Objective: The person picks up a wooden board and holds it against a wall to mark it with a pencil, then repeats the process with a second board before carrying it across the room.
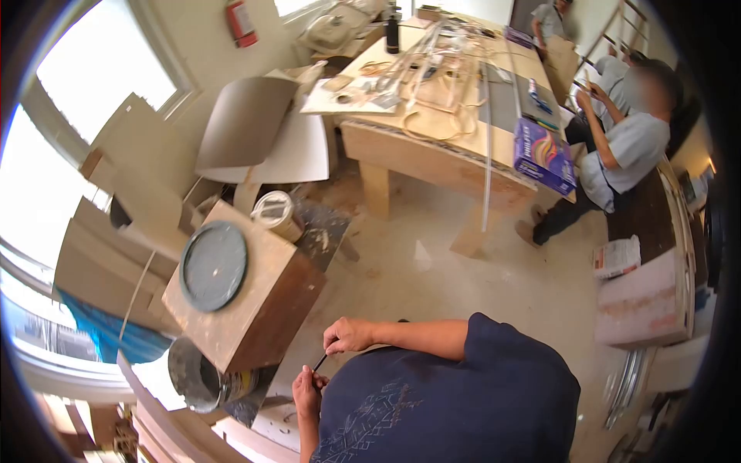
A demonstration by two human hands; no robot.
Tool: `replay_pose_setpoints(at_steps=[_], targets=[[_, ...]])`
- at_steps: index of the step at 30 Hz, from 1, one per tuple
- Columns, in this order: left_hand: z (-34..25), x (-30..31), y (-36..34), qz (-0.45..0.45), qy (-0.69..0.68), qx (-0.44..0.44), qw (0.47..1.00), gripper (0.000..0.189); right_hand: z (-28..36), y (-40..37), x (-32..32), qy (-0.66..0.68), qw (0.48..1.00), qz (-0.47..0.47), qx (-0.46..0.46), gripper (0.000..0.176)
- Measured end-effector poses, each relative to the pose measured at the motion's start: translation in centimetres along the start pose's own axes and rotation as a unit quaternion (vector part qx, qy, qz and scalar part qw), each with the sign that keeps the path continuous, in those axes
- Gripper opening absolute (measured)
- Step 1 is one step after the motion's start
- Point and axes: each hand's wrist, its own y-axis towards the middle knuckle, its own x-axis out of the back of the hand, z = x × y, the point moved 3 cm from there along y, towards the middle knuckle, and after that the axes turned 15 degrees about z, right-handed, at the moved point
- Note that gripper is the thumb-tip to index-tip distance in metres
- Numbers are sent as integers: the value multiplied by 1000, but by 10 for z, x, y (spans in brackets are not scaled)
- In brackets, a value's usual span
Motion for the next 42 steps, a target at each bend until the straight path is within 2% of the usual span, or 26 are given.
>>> replay_pose_setpoints(at_steps=[4, 7, 8, 12, 14, 16, 19, 21, 23, 24, 25, 27, 30, 33, 36, 37, 39, 42], targets=[[4, -51, 71, 55, 53, 57, 995, 33, -30, -57, 57, 40, 995, -92, 4, 15], [8, -95, 122, 117, 130, 55, 983, 32, -45, -110, 89, 48, 983, -176, -33, 15], [11, -102, 140, 145, 153, 62, 976, 23, -45, -132, 97, 50, 976, -204, -54, 15], [-6, -176, 187, 249, 208, 68, 943, 11, -67, -210, 111, 75, 937, -323, -111, 16], [-6, -197, 214, 300, 249, 80, 918, 12, -76, -244, 107, 66, 901, -402, -145, 19], [-3, -234, 237, 369, 310, 93, 871, 12, -88, -273, 94, 40, 868, -475, -137, 21], [7, -302, 255, 484, 418, 108, 761, 12, -94, -305, 66, 45, 821, -548, -154, 29], [23, -343, 268, 558, 467, 114, 676, 19, -95, -315, 57, 48, 809, -559, -175, 32], [27, -402, 258, 620, 495, 127, 595, 22, -67, -332, 54, 88, 812, -519, -251, 34], [45, -419, 261, 668, 464, 65, 578, 26, -55, -340, 49, 101, 796, -534, -266, 32], [46, -446, 254, 693, 485, 41, 531, 26, -43, -350, 44, 114, 782, -546, -280, 31], [64, -489, 240, 731, 522, -5, 439, 27, -53, -360, 24, 155, 725, -612, -276, 29], [95, -534, 211, 752, 553, -43, 357, 34, -41, -381, -6, 222, 634, -693, -261, 31], [146, -558, 184, 793, 545, -84, 260, 40, -58, -400, -44, 200, 591, -729, -281, 34], [198, -581, 131, 818, 539, -119, 162, 43, -86, -433, -86, 199, 536, -789, -226, 30], [218, -591, 114, 825, 534, -104, 156, 42, -90, -451, -100, 207, 516, -807, -201, 29], [252, -609, 78, 836, 526, -71, 139, 41, -90, -487, -130, 187, 488, -815, -250, 27], [270, -651, 12, 866, 475, 36, 154, 37, -66, -543, -172, 176, 454, -819, -305, 24]])
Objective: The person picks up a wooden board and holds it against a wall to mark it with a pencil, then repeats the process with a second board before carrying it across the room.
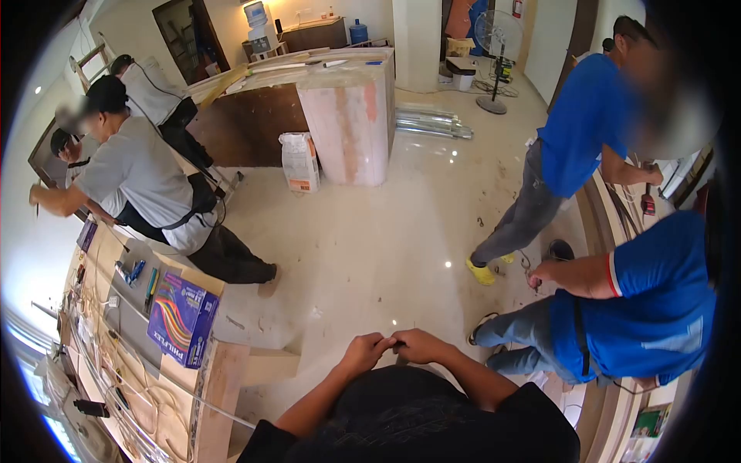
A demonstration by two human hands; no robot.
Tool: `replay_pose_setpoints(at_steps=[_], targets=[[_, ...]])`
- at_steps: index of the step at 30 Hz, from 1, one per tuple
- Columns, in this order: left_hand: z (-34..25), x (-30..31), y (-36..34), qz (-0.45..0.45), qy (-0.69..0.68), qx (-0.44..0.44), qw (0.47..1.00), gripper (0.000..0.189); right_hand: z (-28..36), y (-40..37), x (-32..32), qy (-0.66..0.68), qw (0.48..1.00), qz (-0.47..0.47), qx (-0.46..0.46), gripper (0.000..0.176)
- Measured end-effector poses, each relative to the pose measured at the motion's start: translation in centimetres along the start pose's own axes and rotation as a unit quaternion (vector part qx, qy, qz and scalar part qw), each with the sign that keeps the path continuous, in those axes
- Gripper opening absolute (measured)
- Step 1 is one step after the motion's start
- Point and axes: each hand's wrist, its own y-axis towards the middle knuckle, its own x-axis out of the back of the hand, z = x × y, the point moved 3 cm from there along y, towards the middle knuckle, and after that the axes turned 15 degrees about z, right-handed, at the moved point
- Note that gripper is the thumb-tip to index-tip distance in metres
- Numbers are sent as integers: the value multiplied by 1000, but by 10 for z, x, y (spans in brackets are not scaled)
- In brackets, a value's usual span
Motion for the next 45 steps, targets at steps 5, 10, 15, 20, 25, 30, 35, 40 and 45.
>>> replay_pose_setpoints(at_steps=[5, 10, 15, 20, 25, 30, 35, 40, 45], targets=[[-15, 32, 70, 25, -11, -24, 999, 31, -41, -4, 82, 22, 995, -90, -24, 22], [14, 92, 111, -16, -72, 18, 997, 28, -62, 30, 153, 77, 975, -210, -6, 18], [55, 183, 177, -77, -123, 23, 989, 26, -57, 86, 257, 70, 954, -290, 15, 15], [48, 296, 269, -88, -79, -7, 993, 28, -48, 139, 353, 50, 934, -352, -24, 19], [1, 393, 340, -80, -34, -54, 995, 25, -46, 178, 412, 71, 937, -338, -42, 19], [-27, 402, 396, 13, 43, -102, 994, 23, -76, 198, 400, 53, 952, -301, -9, 20], [-42, 316, 425, 214, -41, -101, 971, 17, -43, 161, 391, 53, 957, -272, -80, 25], [-100, 232, 448, 398, 49, -78, 913, 17, -86, 93, 350, 124, 902, -371, -183, 25], [-129, 174, 493, 438, 151, -163, 871, 17, -141, 19, 279, 170, 831, -476, -232, 24]])
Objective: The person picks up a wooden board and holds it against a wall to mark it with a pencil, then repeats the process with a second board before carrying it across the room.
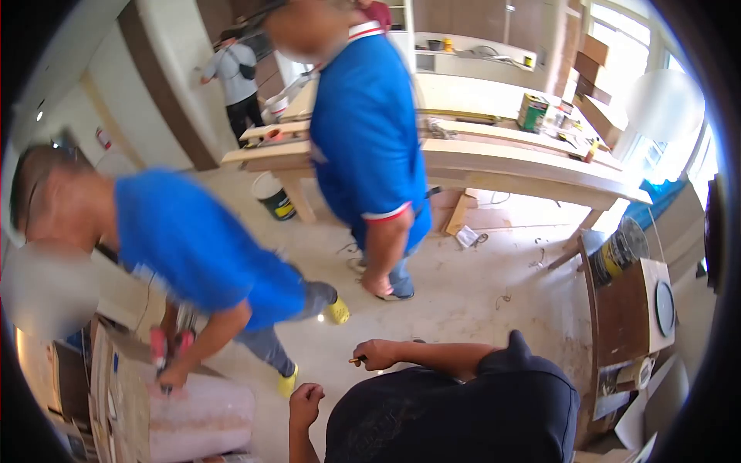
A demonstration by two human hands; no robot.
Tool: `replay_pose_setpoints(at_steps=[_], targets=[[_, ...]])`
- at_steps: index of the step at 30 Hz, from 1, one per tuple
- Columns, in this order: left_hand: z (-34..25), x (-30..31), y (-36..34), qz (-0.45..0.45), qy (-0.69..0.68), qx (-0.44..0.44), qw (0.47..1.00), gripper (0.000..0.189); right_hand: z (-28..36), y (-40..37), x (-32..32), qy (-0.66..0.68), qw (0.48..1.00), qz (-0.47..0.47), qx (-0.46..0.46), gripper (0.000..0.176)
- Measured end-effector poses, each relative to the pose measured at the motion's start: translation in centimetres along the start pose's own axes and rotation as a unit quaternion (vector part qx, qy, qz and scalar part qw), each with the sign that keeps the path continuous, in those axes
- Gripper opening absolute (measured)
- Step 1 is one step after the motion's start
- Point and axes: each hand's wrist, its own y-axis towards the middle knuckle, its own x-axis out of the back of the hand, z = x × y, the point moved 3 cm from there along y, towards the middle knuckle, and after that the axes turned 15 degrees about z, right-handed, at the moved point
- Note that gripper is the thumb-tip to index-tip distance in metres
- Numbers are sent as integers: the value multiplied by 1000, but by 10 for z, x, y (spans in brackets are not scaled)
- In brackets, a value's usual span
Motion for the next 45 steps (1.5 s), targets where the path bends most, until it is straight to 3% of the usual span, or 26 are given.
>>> replay_pose_setpoints(at_steps=[3, 7, 13, 18, 24, 28, 32, 36, 38, 41, 45], targets=[[-32, -14, 49, -10, 26, 21, 999, 17, -41, -36, 30, 36, 996, -69, -31, 23], [-55, -65, 129, 57, -21, -11, 998, 18, -85, -85, 83, 73, 986, -133, -65, 22], [-120, -157, 219, 185, 65, -41, 980, 20, -150, -166, 141, 69, 958, -263, -93, 21], [-152, -183, 259, 242, 208, -43, 947, 23, -177, -223, 163, 142, 910, -363, -142, 22], [-168, -184, 286, 273, 296, -81, 912, 27, -186, -213, 157, 230, 891, -342, -192, 24], [-181, -166, 316, 286, 352, -77, 888, 27, -173, -178, 167, 228, 911, -311, -144, 21], [-161, -132, 343, 367, 444, -65, 815, 26, -165, -151, 198, 197, 929, -278, -141, 23], [-135, -108, 363, 390, 425, -120, 808, 26, -181, -138, 239, 146, 929, -294, -171, 24], [-116, -107, 380, 389, 407, -116, 819, 26, -197, -136, 256, 151, 906, -361, -164, 22], [-131, -107, 399, 377, 463, -76, 798, 25, -197, -138, 281, 214, 883, -376, -182, 23], [-147, -102, 430, 330, 423, -113, 836, 23, -219, -136, 311, 243, 877, -367, -192, 21]])
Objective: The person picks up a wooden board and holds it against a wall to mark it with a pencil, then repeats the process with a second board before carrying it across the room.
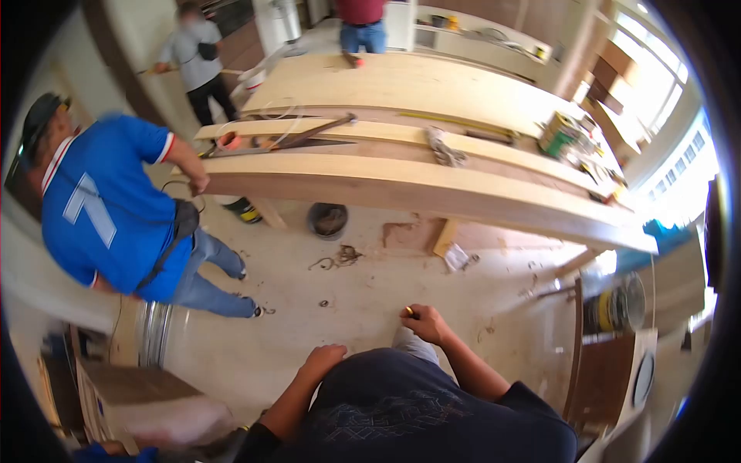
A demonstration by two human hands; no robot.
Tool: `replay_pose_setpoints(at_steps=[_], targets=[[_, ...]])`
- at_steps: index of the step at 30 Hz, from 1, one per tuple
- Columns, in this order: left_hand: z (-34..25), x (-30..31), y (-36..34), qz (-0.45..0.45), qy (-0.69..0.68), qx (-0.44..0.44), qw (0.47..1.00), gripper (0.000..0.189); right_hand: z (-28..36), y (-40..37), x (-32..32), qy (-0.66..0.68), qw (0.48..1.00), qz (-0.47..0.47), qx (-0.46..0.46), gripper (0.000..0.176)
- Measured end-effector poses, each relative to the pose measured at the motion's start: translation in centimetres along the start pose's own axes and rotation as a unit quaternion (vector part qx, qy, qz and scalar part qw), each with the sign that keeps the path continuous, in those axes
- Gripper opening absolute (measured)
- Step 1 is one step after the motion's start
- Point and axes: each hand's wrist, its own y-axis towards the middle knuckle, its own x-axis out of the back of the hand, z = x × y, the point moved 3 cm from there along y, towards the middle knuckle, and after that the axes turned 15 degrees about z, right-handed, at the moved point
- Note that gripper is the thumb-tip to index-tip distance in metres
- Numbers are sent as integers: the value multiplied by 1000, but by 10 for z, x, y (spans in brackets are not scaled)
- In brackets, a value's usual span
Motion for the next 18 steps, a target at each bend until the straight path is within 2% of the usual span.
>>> replay_pose_setpoints(at_steps=[2, 5, 8, 11, 12, 14, 15, 17, 18], targets=[[12, 7, 21, -23, 4, -14, 1000, 22, -20, 25, 17, -15, 999, -13, 34, 20], [20, 23, 55, -4, -13, 30, 999, 21, -32, 65, 58, 19, 1000, 9, -18, 20], [10, 50, 94, 28, -42, 68, 996, 22, -33, 106, 114, -6, 1000, 9, 1, 21], [14, 68, 139, -4, -77, 40, 996, 23, -17, 143, 171, -18, 1000, -8, -6, 21], [26, 70, 157, -33, -90, 5, 995, 25, -12, 153, 187, -27, 999, -28, -6, 21], [10, 102, 178, -27, -122, 23, 992, 27, -38, 183, 218, -63, 996, -56, 27, 22], [1, 120, 186, -20, -164, 61, 984, 28, -29, 189, 230, -31, 998, -46, -16, 29], [5, 135, 208, -61, -247, 40, 966, 27, -22, 208, 248, -88, 994, -62, 19, 37], [9, 140, 218, -94, -328, 33, 939, 25, -21, 217, 254, -78, 994, -67, 31, 43]])
